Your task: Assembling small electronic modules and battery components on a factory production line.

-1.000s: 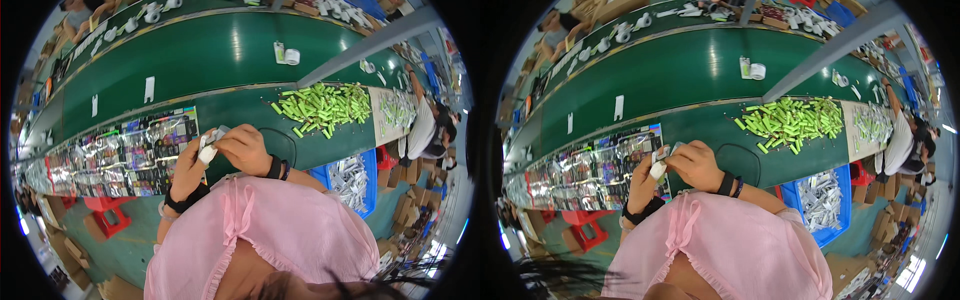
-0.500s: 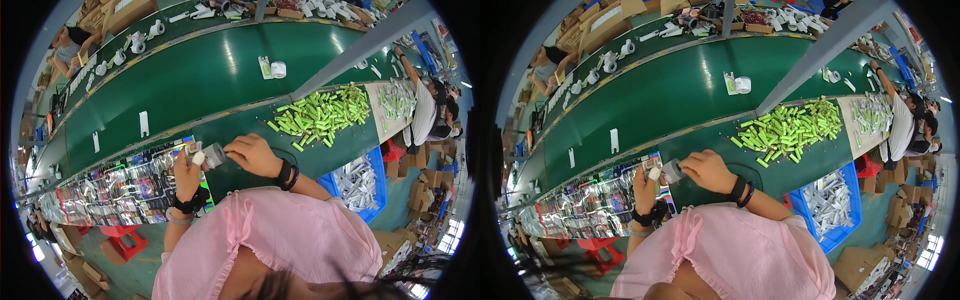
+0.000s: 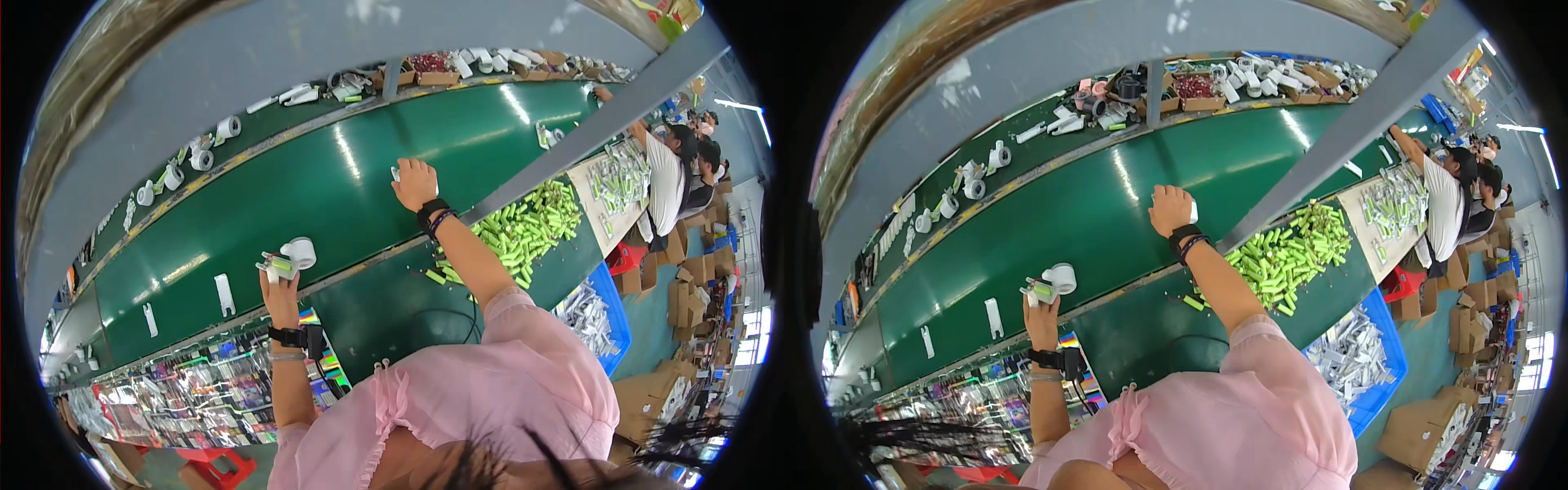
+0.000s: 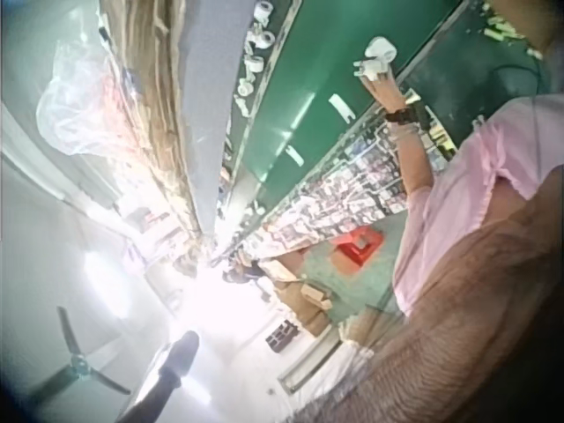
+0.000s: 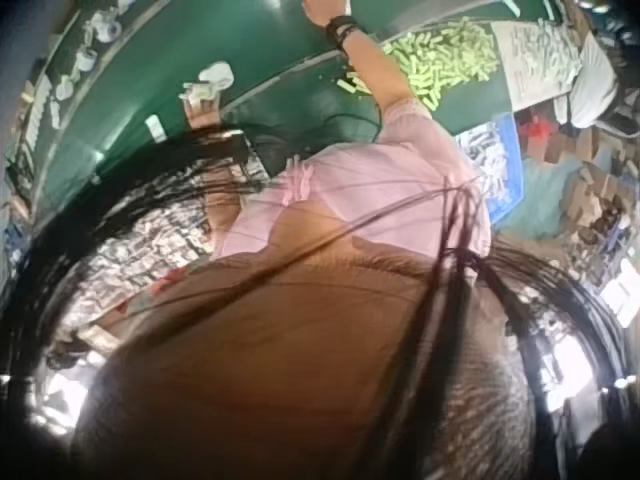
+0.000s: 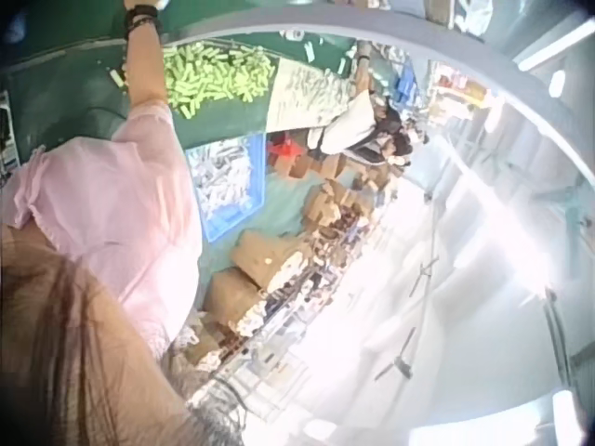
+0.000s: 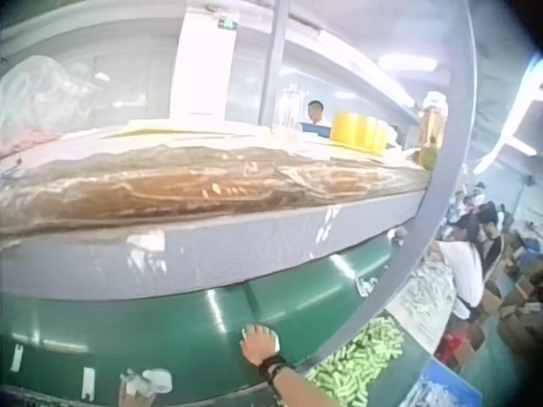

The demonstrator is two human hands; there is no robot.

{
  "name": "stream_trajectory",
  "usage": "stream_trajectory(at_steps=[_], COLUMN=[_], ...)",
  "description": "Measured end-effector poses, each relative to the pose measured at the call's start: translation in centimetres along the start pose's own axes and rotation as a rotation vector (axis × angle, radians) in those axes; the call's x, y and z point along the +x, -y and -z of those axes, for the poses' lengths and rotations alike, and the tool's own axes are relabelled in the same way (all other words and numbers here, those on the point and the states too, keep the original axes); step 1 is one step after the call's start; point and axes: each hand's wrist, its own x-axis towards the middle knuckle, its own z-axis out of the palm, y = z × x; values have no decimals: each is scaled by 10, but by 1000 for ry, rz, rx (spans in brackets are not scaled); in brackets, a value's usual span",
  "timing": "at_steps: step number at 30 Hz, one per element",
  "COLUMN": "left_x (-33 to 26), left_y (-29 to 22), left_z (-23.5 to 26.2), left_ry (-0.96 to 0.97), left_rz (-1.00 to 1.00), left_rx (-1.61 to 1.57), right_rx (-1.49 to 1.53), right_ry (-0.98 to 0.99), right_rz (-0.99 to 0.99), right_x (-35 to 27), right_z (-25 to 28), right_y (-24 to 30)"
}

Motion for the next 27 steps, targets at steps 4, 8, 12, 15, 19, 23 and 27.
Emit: stream_trajectory(at_steps=[4, 8, 12, 15, 19, 23, 27], left_x=[7, -6, -56, -84, -123, -159, -190], left_y=[8, 17, -18, -21, -33, -47, -58], left_z=[29, 75, -34, -70, -109, -118, -113], left_ry=[-169, -97, 76, 281, 471, 551, 495], left_rz=[-7, -512, -160, -241, -324, 76, 142], left_rx=[-133, 1522, 479, 810, 954, 692, 544], right_rx=[-152, -135, 593, 1021, 1355, 1460, 1393], right_ry=[314, 114, 193, 549, 855, 1015, 1002], right_rz=[-32, 211, 88, 35, 111, 166, 370], right_x=[27, 19, -13, -64, -126, -159, -170], right_z=[-23, -36, -3, 68, 129, 165, 189], right_y=[-14, -19, -9, 35, 75, 85, 83])
